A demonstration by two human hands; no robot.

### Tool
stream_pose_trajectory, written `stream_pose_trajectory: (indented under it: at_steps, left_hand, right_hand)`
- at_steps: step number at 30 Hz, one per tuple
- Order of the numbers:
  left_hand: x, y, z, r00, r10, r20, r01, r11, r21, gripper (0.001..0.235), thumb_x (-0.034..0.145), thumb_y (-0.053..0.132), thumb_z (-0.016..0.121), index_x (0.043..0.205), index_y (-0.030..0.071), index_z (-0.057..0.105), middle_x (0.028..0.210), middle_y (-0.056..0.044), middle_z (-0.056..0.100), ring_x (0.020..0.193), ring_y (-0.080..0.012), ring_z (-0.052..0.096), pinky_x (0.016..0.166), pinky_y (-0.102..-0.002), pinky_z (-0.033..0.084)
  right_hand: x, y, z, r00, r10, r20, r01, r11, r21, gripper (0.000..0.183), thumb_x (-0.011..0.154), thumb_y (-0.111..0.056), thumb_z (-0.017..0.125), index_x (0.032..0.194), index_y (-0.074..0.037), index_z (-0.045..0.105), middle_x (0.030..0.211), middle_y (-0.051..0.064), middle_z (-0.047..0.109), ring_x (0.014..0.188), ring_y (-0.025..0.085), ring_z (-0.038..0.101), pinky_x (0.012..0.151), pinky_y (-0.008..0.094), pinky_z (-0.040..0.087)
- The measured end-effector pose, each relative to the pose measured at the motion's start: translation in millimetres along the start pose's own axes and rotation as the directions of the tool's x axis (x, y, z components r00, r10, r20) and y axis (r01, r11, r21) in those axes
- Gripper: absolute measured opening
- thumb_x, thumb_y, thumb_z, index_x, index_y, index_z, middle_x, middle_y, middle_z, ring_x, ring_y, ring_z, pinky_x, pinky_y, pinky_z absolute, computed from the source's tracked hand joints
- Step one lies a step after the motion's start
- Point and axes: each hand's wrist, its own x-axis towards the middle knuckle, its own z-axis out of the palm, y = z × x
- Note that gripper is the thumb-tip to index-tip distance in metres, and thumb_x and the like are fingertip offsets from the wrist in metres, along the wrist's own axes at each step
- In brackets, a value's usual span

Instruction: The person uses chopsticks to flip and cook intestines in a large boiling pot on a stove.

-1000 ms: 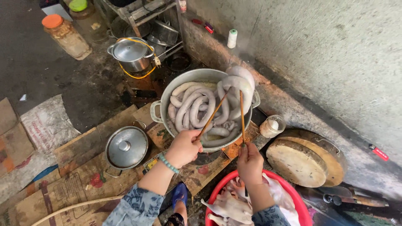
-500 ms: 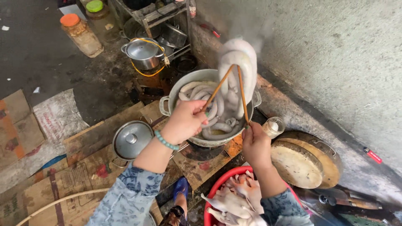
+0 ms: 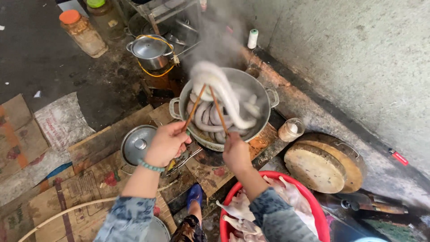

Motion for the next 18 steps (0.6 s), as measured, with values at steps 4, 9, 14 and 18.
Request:
stream_pose_trajectory:
  at_steps: [4, 9, 14, 18]
  left_hand:
    - [28, -56, -13, 0.988, -0.154, 0.005, 0.154, 0.988, -0.005, 0.046, 0.092, -0.004, 0.055, 0.137, 0.003, 0.06, 0.081, -0.01, 0.066, 0.05, -0.0102, 0.05, 0.039, -0.024, 0.036]
    - [24, -84, -16, 0.948, -0.317, -0.035, 0.319, 0.943, 0.09, 0.035, 0.094, -0.002, 0.059, 0.129, -0.004, 0.062, 0.08, -0.012, 0.064, 0.049, -0.0115, 0.05, 0.039, -0.026, 0.036]
    - [-1, -97, -26, 0.917, -0.4, -0.013, 0.397, 0.905, 0.154, 0.034, 0.091, -0.006, 0.055, 0.123, -0.004, 0.064, 0.077, -0.012, 0.065, 0.045, -0.0137, 0.048, 0.037, -0.03, 0.033]
    - [-41, -88, -34, 0.926, -0.378, -0.025, 0.361, 0.86, 0.361, 0.032, 0.09, -0.002, 0.056, 0.119, 0.002, 0.069, 0.073, -0.009, 0.067, 0.046, -0.014, 0.053, 0.038, -0.031, 0.038]
  right_hand:
    - [-8, 41, 41, 0.974, 0.147, 0.172, -0.119, 0.979, -0.163, 0.018, 0.098, -0.013, 0.057, 0.11, -0.002, 0.061, 0.083, 0.029, 0.07, 0.083, 0.05, 0.069, 0.075, 0.057, 0.056]
    - [-5, 49, 18, 0.828, 0.355, 0.434, -0.136, 0.878, -0.46, 0.036, 0.086, -0.007, 0.063, 0.12, -0.001, 0.056, 0.099, 0.027, 0.071, 0.096, 0.044, 0.072, 0.08, 0.052, 0.059]
    - [20, 86, -58, 0.753, 0.426, 0.502, -0.054, 0.8, -0.598, 0.034, 0.092, -0.018, 0.058, 0.126, -0.014, 0.061, 0.113, 0.02, 0.072, 0.108, 0.038, 0.071, 0.091, 0.053, 0.056]
    - [56, 95, -140, 0.673, 0.432, 0.601, 0.186, 0.687, -0.702, 0.036, 0.088, -0.021, 0.059, 0.122, -0.026, 0.071, 0.119, 0.007, 0.073, 0.111, 0.03, 0.071, 0.092, 0.047, 0.058]
